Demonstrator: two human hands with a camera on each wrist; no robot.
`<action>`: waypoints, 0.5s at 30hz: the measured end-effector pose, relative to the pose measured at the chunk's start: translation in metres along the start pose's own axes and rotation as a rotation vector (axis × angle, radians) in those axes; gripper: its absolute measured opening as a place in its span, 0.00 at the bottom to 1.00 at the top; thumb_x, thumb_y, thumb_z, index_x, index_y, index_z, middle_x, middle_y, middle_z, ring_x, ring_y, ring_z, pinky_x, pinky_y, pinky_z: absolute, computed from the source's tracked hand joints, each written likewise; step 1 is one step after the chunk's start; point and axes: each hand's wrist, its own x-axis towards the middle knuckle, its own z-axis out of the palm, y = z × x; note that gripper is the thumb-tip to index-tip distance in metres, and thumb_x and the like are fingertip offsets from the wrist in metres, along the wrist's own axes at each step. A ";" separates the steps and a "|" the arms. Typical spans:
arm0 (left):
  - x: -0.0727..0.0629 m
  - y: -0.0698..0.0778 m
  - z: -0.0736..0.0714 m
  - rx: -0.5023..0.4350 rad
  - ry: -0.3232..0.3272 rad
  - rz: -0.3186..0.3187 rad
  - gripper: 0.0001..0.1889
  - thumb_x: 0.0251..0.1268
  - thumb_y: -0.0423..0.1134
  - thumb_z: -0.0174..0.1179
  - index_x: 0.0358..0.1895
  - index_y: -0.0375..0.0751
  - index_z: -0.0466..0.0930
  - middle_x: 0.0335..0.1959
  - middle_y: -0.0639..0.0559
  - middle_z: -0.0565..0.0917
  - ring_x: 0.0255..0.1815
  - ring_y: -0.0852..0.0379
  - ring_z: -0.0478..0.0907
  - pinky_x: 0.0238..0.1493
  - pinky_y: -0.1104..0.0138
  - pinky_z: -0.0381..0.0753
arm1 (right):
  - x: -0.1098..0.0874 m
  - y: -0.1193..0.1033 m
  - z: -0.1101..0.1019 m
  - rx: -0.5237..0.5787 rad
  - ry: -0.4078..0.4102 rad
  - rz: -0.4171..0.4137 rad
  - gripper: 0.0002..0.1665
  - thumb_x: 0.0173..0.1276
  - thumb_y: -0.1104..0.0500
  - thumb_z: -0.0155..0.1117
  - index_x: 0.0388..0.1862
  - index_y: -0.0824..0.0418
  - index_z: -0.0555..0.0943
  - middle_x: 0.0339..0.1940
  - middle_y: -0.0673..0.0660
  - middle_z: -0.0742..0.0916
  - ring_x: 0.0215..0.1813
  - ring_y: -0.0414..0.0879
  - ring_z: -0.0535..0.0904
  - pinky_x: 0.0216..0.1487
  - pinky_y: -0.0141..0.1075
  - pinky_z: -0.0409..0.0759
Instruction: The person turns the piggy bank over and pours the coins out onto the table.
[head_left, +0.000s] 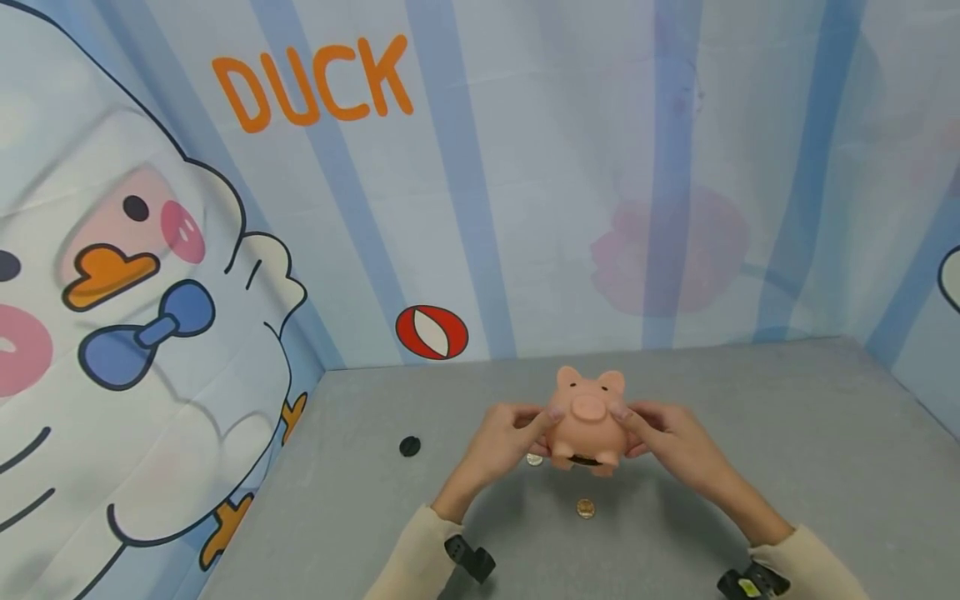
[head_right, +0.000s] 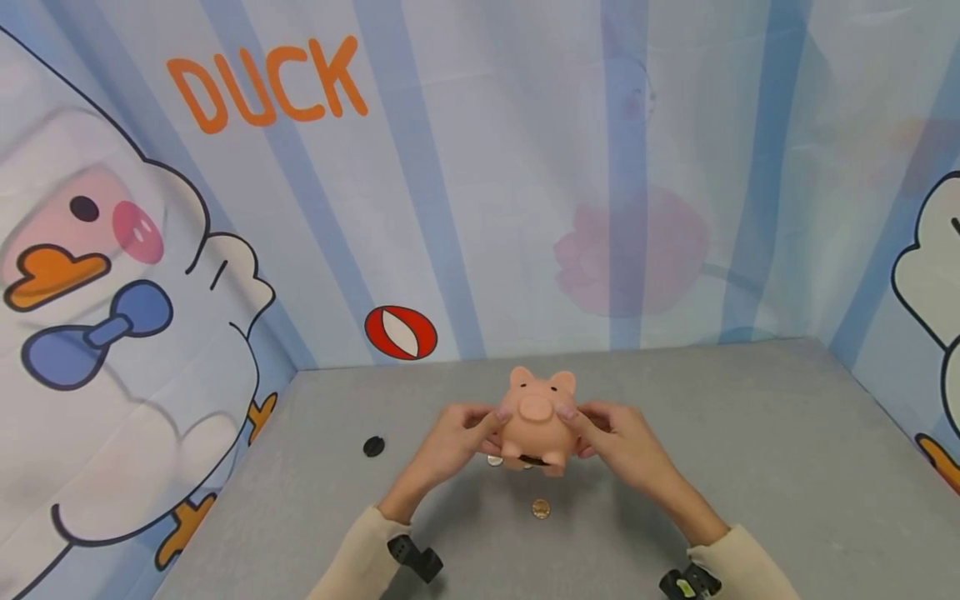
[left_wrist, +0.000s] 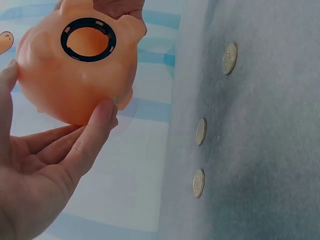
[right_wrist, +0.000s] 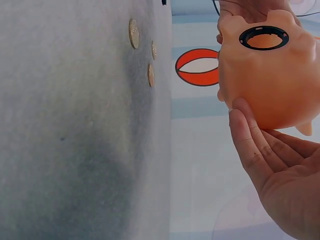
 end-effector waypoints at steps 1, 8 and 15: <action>0.000 0.000 0.000 0.000 0.000 -0.001 0.30 0.74 0.67 0.59 0.57 0.45 0.89 0.44 0.47 0.93 0.35 0.58 0.92 0.47 0.50 0.93 | 0.000 0.000 0.000 0.004 -0.003 0.002 0.29 0.85 0.44 0.52 0.65 0.66 0.82 0.42 0.58 0.92 0.40 0.43 0.90 0.43 0.36 0.91; -0.001 -0.001 -0.003 -0.014 -0.034 -0.008 0.30 0.74 0.64 0.62 0.63 0.43 0.86 0.46 0.46 0.93 0.39 0.55 0.92 0.51 0.45 0.92 | -0.001 -0.001 -0.004 0.023 -0.047 -0.041 0.30 0.85 0.48 0.56 0.71 0.68 0.77 0.55 0.65 0.90 0.45 0.41 0.90 0.46 0.36 0.91; -0.003 -0.002 -0.013 0.029 -0.083 0.022 0.29 0.70 0.56 0.69 0.70 0.49 0.81 0.62 0.50 0.88 0.59 0.55 0.87 0.59 0.61 0.89 | -0.004 0.001 -0.007 -0.032 -0.048 -0.100 0.33 0.78 0.50 0.66 0.75 0.64 0.75 0.68 0.65 0.85 0.62 0.57 0.87 0.57 0.36 0.89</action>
